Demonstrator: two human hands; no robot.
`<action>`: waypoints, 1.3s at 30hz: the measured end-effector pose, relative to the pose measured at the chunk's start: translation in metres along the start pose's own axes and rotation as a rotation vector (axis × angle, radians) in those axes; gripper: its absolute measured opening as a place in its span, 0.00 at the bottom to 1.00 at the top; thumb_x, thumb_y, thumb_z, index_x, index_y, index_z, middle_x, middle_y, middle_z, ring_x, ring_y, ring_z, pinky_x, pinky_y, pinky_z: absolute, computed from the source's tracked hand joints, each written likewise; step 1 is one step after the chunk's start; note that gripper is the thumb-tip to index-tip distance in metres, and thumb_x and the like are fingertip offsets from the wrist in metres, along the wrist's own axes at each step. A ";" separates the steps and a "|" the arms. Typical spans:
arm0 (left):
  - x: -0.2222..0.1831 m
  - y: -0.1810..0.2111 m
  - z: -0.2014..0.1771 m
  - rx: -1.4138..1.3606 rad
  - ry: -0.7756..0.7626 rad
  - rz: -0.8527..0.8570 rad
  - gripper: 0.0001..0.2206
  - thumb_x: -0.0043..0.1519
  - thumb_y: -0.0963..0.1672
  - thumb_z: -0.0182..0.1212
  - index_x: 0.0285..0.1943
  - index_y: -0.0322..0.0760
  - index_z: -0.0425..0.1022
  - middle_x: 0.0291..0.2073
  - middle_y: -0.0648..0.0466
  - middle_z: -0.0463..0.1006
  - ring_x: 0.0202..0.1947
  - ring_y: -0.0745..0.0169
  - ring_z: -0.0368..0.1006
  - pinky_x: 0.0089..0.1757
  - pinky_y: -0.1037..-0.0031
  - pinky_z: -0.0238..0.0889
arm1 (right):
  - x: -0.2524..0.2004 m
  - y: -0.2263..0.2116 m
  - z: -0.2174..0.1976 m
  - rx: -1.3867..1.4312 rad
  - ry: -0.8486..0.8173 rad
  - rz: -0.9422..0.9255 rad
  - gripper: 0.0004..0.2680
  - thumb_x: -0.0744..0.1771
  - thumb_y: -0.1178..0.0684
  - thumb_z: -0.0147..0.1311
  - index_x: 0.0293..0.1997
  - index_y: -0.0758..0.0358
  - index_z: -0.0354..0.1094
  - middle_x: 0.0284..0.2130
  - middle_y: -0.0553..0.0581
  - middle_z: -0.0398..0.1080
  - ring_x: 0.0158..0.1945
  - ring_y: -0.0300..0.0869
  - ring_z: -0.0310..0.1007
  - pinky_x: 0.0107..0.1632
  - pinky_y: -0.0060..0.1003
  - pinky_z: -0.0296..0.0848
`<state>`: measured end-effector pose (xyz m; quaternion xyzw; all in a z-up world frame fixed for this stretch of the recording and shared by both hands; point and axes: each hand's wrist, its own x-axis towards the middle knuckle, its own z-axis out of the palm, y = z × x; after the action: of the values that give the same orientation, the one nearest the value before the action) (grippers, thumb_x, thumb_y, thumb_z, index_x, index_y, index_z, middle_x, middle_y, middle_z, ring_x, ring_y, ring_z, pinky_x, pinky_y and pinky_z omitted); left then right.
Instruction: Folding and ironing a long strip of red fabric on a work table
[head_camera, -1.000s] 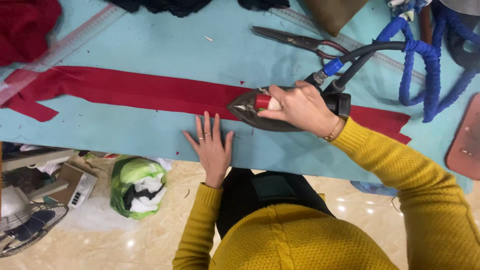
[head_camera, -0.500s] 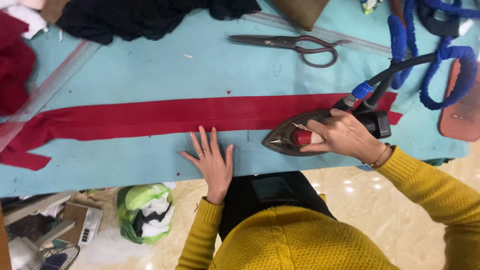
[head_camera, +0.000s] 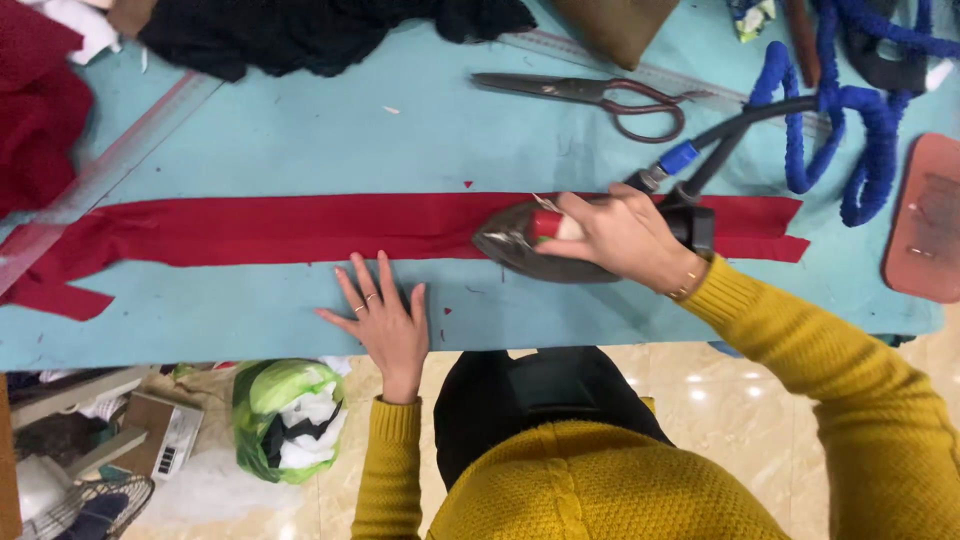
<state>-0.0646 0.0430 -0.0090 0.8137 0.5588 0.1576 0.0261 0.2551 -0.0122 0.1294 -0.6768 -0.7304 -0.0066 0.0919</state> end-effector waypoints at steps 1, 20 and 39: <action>0.002 0.002 -0.003 0.003 0.000 -0.008 0.32 0.68 0.58 0.50 0.79 0.45 0.58 0.77 0.41 0.55 0.76 0.31 0.45 0.59 0.20 0.22 | 0.012 -0.006 0.005 0.003 -0.002 -0.008 0.20 0.64 0.25 0.59 0.38 0.50 0.64 0.14 0.54 0.70 0.24 0.45 0.76 0.43 0.33 0.70; 0.029 0.034 -0.005 -0.204 -0.014 0.271 0.28 0.65 0.52 0.62 0.75 0.48 0.63 0.76 0.51 0.59 0.77 0.39 0.47 0.65 0.28 0.30 | -0.036 -0.001 -0.049 -0.052 -0.266 0.021 0.19 0.61 0.24 0.58 0.37 0.46 0.64 0.16 0.52 0.74 0.29 0.42 0.81 0.48 0.33 0.72; 0.090 0.062 0.019 -0.429 0.039 0.683 0.06 0.67 0.46 0.66 0.40 0.40 0.79 0.40 0.56 0.75 0.44 0.59 0.71 0.54 0.60 0.61 | -0.088 0.047 -0.049 -0.226 -0.193 0.127 0.22 0.63 0.24 0.56 0.42 0.52 0.65 0.10 0.51 0.54 0.21 0.51 0.61 0.38 0.40 0.71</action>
<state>0.0259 0.1047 0.0071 0.9255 0.2113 0.2858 0.1307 0.3139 -0.1018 0.1600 -0.7252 -0.6861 -0.0179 -0.0554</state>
